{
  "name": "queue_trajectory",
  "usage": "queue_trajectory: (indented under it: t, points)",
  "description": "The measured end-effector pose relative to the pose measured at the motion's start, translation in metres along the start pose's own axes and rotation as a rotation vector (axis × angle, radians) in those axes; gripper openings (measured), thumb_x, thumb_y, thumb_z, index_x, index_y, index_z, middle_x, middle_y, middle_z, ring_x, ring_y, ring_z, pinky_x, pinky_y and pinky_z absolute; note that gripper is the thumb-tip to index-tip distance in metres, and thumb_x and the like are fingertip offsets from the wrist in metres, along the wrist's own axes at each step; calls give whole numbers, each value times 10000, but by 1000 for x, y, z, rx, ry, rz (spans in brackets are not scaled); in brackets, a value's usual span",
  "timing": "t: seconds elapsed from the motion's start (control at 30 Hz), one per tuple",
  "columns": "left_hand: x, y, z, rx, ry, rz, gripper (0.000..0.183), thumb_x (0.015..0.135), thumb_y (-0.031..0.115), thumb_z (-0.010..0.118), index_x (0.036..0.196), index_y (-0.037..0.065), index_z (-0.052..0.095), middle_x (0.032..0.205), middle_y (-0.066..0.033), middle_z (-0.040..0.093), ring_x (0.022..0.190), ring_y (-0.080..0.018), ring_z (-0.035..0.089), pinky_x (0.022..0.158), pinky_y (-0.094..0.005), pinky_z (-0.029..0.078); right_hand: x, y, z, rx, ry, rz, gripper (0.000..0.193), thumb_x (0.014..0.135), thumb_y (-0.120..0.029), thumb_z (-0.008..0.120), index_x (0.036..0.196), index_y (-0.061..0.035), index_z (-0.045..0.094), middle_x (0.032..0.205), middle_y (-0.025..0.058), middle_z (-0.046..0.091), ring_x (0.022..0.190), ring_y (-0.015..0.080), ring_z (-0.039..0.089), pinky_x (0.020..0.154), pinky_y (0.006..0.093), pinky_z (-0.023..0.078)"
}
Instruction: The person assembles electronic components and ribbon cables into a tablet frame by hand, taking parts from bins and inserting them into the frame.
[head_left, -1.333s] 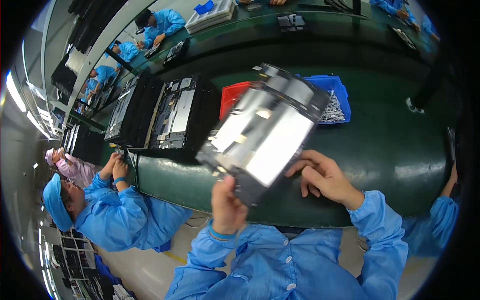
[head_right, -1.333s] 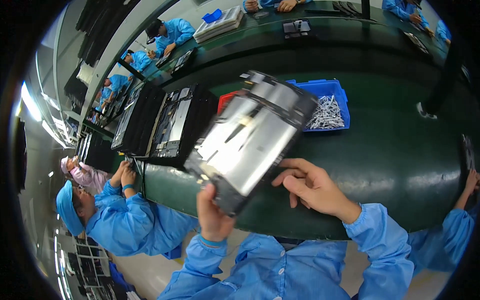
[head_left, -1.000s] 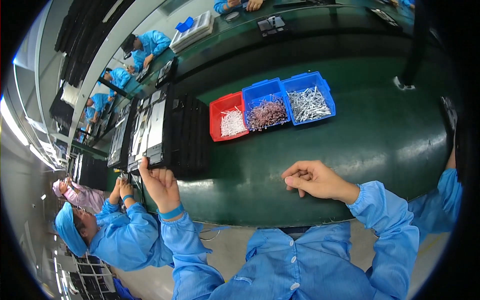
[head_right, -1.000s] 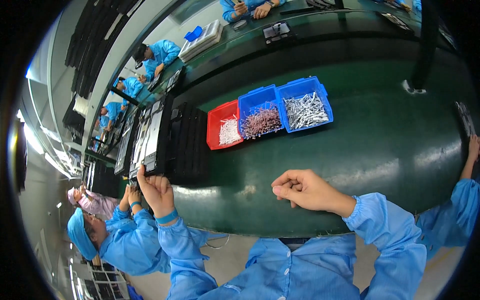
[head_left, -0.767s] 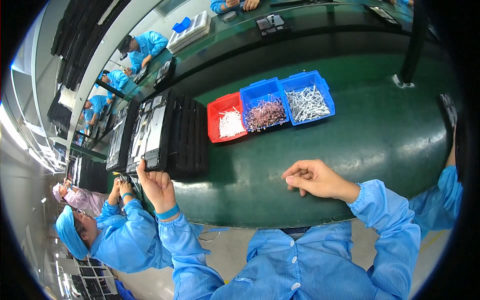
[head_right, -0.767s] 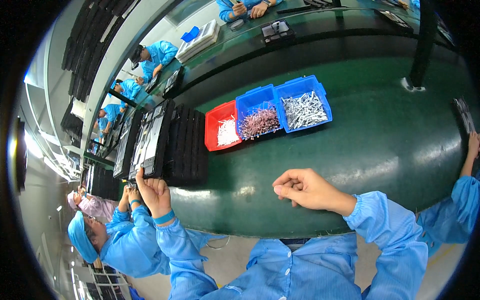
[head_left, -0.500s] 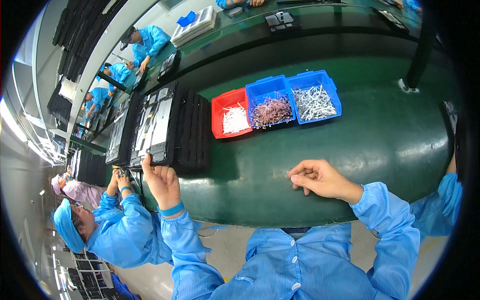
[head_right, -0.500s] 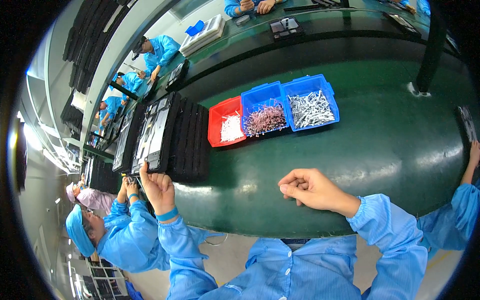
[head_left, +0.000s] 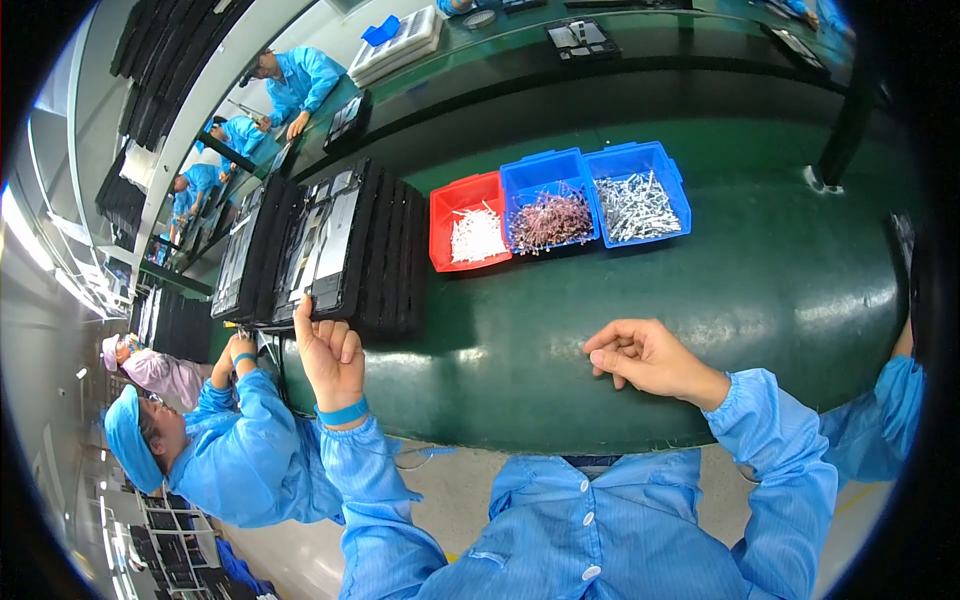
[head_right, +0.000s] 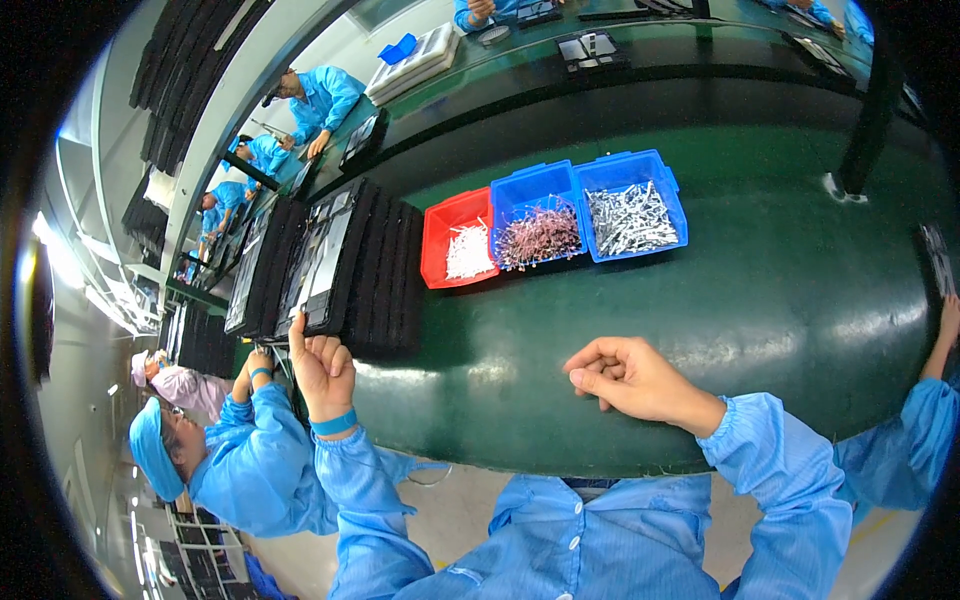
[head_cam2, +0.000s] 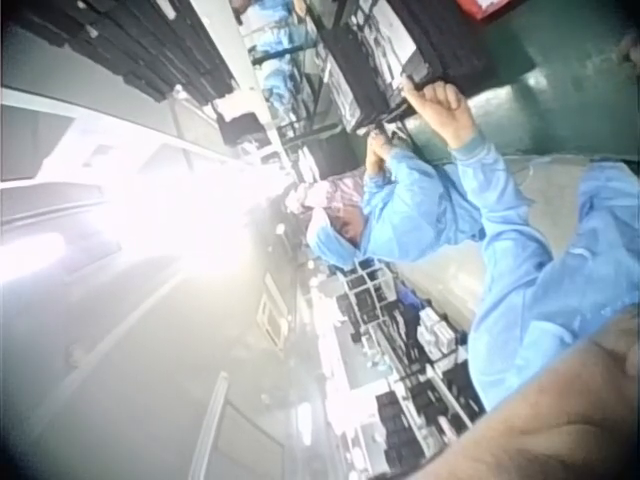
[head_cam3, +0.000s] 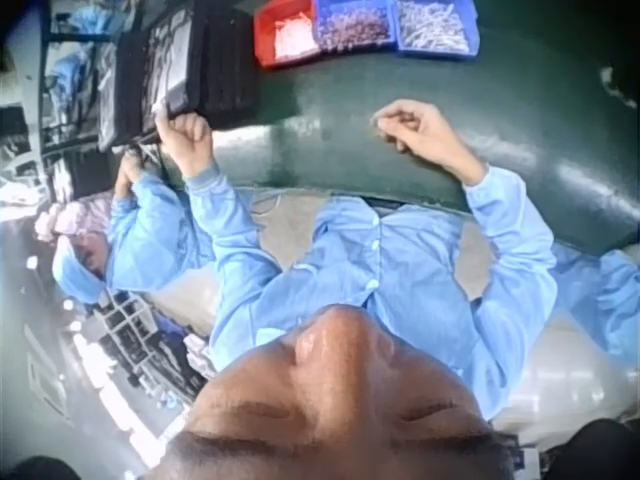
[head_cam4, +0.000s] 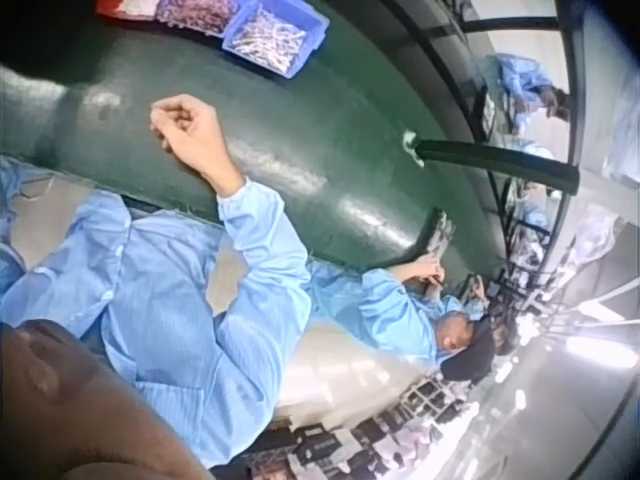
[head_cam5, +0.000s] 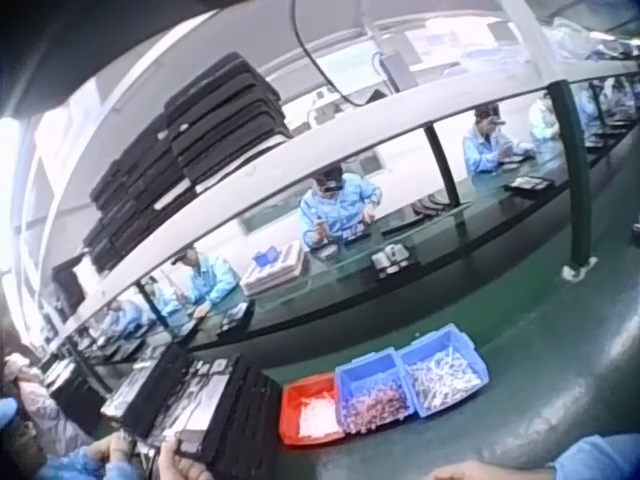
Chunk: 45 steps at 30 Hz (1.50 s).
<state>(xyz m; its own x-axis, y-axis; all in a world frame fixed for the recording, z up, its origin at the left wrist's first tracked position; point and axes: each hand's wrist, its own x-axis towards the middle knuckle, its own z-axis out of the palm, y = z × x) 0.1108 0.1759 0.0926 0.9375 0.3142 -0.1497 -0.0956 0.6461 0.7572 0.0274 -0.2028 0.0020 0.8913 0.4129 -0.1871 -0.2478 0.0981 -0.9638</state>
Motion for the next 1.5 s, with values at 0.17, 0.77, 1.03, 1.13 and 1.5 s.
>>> queue_trajectory:
  t: [0.17, 0.77, 1.03, 1.13, 1.5]
  points:
    - [-4, 14, -8, 483, 87, 25, 500, 958, 464, 581, 579, 173, 433, 466, 84, 242, 344, -42, 219, 301, -228, 157, 0, 2, -2, 4, -15, -6, 239, 948, -155, 639, 1105, 24, 633, 904, 61, 669, 787, 75, 637, 603, 221, 511]
    - [-17, -31, -17, 1271, 135, 795, 346, 795, 204, 832, 650, -2, 594, 509, 94, 358, 501, 1, 263, 462, -215, 163, -5, -8, -1, -40, 79, 88, 221, 948, -176, 642, 1098, -14, 645, 844, 64, 673, 626, 53, 574, 477, 188, 404]
    - [-40, -51, -5, 1474, 20, 1016, 319, 741, 182, 867, 653, 39, 596, 475, 49, 311, 467, -35, 264, 436, -236, 203, -1, -5, -2, -8, 16, 65, 224, 938, -146, 648, 1082, 24, 636, 884, 46, 666, 750, 61, 614, 594, 216, 501]
    - [-50, -86, 21, 1360, -302, 904, 167, 780, 109, 821, 844, 35, 686, 507, 32, 339, 470, -40, 291, 434, -225, 249, 1, 1, -2, 1, 21, 24, 221, 940, -146, 647, 1080, 25, 635, 875, 45, 662, 745, 58, 609, 599, 217, 501]
    - [-10, -179, 69, 1367, -613, 1158, 347, 771, 119, 809, 1097, 95, 693, 538, -48, 473, 438, -144, 472, 452, -292, 398, 0, -1, -8, 5, 23, 80, 241, 946, -177, 645, 1087, 17, 627, 834, 31, 644, 637, 66, 586, 494, 209, 447]
